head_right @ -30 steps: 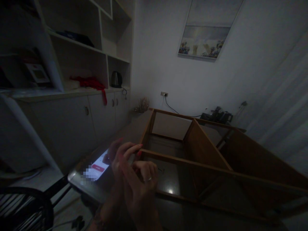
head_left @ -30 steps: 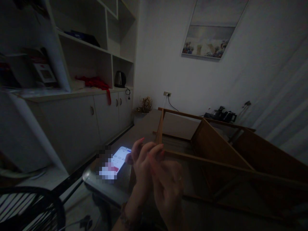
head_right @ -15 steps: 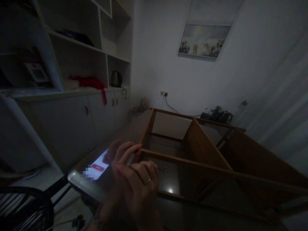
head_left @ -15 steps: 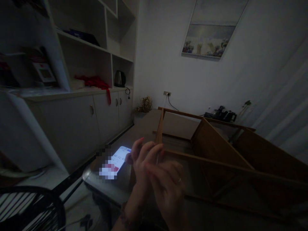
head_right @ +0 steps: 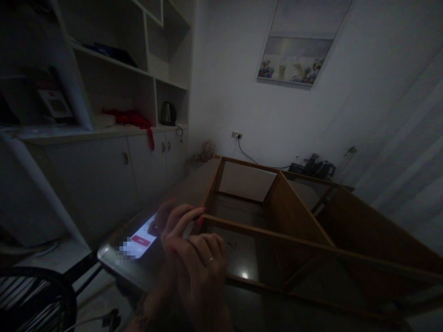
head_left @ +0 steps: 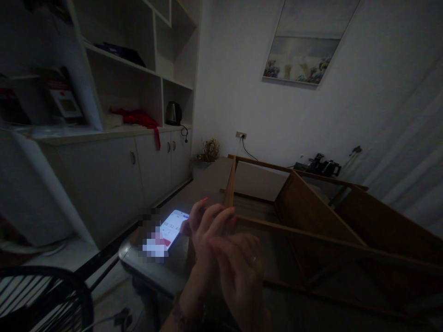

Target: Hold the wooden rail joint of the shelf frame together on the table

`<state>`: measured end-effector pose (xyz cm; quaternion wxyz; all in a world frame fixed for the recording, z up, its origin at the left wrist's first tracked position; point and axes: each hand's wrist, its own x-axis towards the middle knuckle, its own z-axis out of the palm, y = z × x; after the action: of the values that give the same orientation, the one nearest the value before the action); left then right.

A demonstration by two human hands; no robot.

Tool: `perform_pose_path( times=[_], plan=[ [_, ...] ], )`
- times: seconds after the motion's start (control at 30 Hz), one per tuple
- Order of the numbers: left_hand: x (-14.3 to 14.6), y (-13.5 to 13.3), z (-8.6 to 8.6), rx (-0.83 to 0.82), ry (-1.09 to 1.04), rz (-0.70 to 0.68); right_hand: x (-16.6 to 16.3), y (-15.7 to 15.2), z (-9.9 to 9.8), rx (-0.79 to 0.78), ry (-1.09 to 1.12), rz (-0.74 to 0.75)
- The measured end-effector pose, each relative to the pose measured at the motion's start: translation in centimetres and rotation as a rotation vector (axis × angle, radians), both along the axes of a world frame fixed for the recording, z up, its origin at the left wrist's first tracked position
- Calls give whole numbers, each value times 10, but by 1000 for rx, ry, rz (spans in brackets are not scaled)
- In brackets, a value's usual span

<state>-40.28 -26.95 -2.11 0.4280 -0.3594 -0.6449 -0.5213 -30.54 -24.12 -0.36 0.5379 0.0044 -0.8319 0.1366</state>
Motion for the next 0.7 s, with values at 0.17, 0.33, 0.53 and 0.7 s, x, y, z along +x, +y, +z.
perform_pose_path(
  times=[0.17, 0.33, 0.53, 0.7],
  plan=[
    [0, 2, -2, 20, 38, 33, 0, -2, -1, -33, 32, -55],
    [-1, 2, -3, -7, 25, 21, -4, 1, -6, 12, 78, -75],
    [-1, 2, -4, -4, 6, 11, -4, 6, -12, -66, 156, 39],
    [-1, 2, -3, -1, 12, 12, 1, 9, -3, 26, 130, 17]
  ],
)
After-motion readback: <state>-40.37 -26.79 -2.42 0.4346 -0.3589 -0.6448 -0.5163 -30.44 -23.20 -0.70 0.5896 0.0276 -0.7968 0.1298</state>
